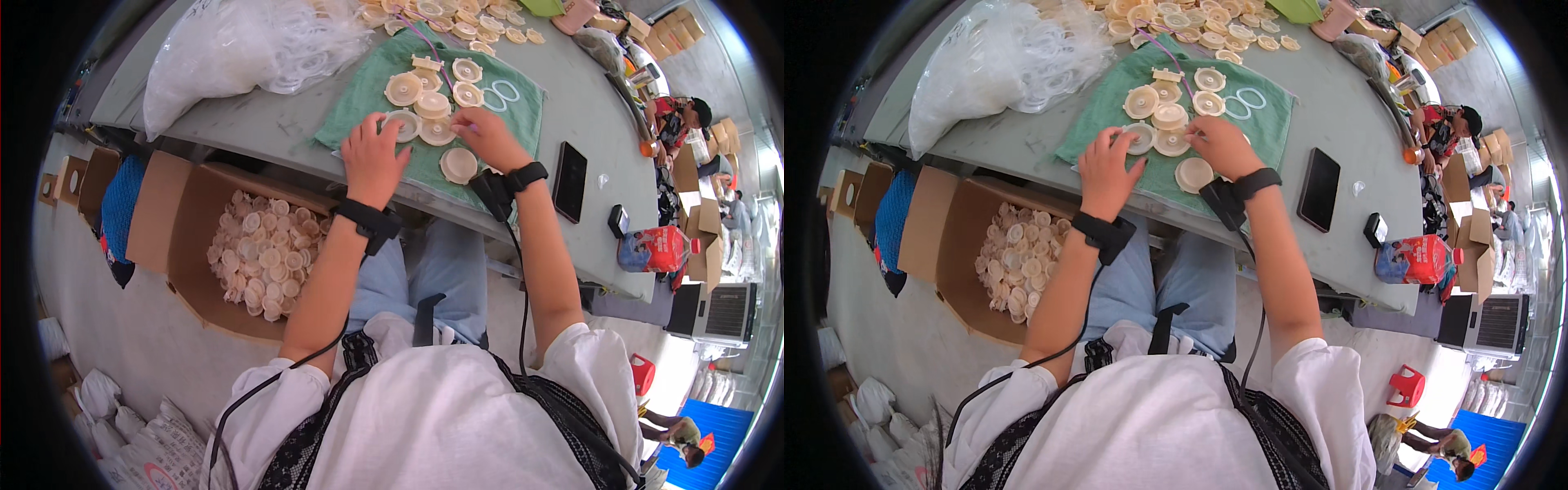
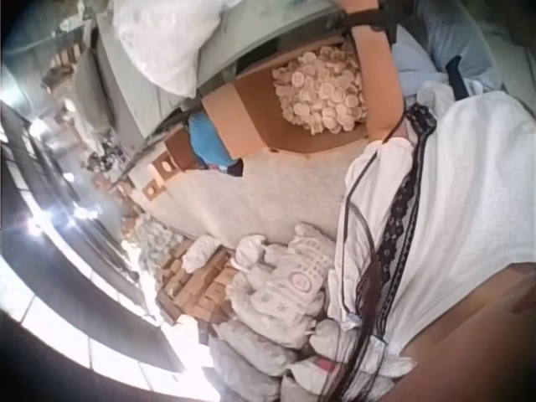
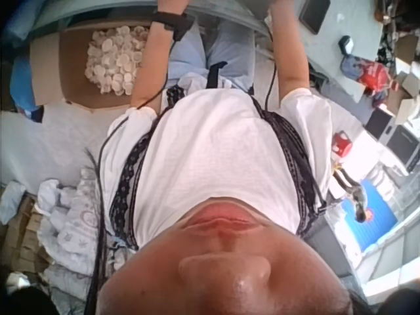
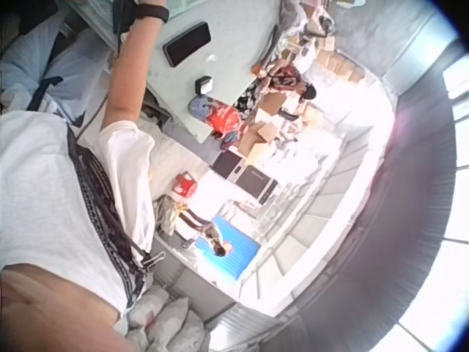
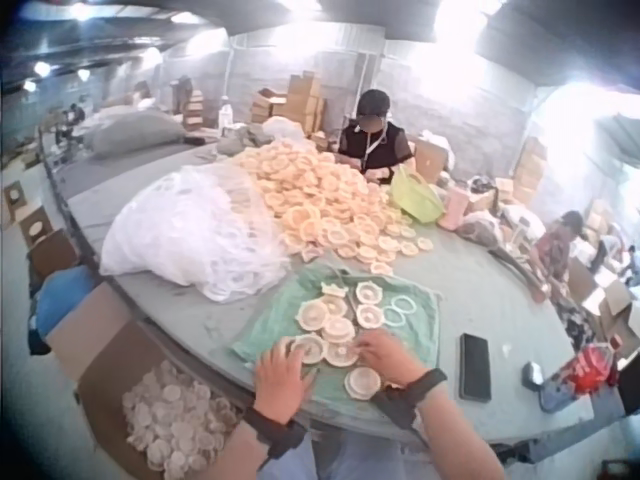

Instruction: Manually assembling small plastic circular components by fitting rings and center pieces together.

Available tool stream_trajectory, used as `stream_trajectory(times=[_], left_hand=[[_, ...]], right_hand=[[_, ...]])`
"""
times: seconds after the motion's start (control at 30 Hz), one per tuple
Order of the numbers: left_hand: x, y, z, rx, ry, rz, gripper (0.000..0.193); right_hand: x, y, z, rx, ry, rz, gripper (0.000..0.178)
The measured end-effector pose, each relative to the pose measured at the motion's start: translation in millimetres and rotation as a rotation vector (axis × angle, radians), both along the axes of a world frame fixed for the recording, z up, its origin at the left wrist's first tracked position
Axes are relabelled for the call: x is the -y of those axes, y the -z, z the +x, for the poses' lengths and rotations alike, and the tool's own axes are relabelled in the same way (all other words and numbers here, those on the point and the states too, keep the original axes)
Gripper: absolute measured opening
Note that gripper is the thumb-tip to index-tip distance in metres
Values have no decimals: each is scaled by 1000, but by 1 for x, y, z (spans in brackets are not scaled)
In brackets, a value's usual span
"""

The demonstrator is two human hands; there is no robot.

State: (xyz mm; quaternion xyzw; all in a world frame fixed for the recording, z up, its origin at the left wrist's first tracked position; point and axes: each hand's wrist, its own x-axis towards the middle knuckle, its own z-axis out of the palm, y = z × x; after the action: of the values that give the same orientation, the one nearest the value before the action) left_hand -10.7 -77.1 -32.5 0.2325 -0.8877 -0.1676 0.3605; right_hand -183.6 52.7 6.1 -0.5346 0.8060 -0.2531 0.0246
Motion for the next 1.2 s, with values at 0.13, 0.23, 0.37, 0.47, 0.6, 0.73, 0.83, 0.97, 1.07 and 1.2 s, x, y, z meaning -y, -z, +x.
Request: stream_trajectory(times=[0.13,0.23,0.37,0.47,0.6,0.73,0.83,0.97,1.07,1.2], left_hand=[[17,0,-5,52,81,125,24],[24,2,-6,-37,170,148,17],[20,-4,-7,-244,263,624,13],[24,8,-10,-168,227,783,16],[21,1,-11,-51,67,522,13],[17,3,-14,20,-65,320,12],[13,5,-13,6,-87,230,12],[13,8,-12,-51,-90,171,11],[11,7,-12,-80,-86,166,9],[12,6,-10,-49,-83,182,9]], right_hand=[[1,-2,11,290,74,50,24],[7,-1,20,188,136,77,24],[6,-5,13,379,190,-34,15],[3,-5,17,298,265,-251,16],[-3,-8,18,19,294,-277,25],[-8,-10,25,-190,217,-232,20],[-11,-17,33,-215,160,-169,19],[-5,-12,27,-277,181,-229,20],[0,-11,22,-321,224,-245,19],[1,-12,24,-288,96,-88,16]])
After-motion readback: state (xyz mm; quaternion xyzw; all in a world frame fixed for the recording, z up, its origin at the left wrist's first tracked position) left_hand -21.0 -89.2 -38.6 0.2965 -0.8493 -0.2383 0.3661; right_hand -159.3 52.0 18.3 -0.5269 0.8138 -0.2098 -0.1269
